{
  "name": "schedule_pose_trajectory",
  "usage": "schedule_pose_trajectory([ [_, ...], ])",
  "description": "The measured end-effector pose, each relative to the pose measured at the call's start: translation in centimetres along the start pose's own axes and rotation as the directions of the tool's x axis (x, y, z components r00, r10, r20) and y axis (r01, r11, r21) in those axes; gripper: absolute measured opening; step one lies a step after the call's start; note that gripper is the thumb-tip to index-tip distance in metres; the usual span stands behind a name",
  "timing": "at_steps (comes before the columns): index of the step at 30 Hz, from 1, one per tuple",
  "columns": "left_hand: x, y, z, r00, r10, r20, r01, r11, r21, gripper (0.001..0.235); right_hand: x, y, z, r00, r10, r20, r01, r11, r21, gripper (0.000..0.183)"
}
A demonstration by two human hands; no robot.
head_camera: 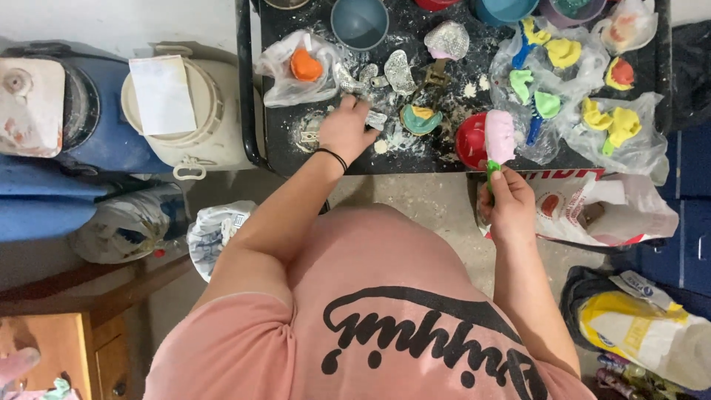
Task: The person scoops white powder from a bag into a red bowl, mixes it with a green spatula, and coats several small craft items including a pink heart and a metallic figurine. The items are handled one at a time and placed back on the table.
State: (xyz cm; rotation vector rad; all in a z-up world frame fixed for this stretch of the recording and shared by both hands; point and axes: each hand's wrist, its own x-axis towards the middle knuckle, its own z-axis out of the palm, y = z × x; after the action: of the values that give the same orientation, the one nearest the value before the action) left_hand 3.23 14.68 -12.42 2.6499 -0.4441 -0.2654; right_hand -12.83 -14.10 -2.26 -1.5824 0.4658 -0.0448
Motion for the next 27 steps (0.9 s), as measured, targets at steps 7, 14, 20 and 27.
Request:
schedule_pose_trajectory([
  [7,-0.2,0.6,-2.6,0.975,-0.067,0.212,0.116,0.967,-0.228,0.047,-0.9,1.4,1.3,0.999,-0.036,-0.028,0.036,0.999,0.003,0.025],
  [14,-1.1,3.8,-4.1,0.984,-0.136,0.115,0.168,0.502,-0.849,0.025,-0.3,0.6,2.2,0.990,-0.111,-0.085,0.107,0.993,-0.050,0.012],
  [20,-3.7,9.1,-5.5,0.994,0.085,0.070,0.048,0.245,-0.968,0.011,-0.4,-2.3,2.9,0.971,-0.217,-0.096,0.202,0.968,-0.147,0.020],
  [27,-5.6,10.7,-6.6,0.893,0.432,-0.128,-0.228,0.188,-0.955,0.018,-1.2,-4.5,1.7,0.968,-0.172,-0.181,0.173,0.985,-0.014,0.020],
])
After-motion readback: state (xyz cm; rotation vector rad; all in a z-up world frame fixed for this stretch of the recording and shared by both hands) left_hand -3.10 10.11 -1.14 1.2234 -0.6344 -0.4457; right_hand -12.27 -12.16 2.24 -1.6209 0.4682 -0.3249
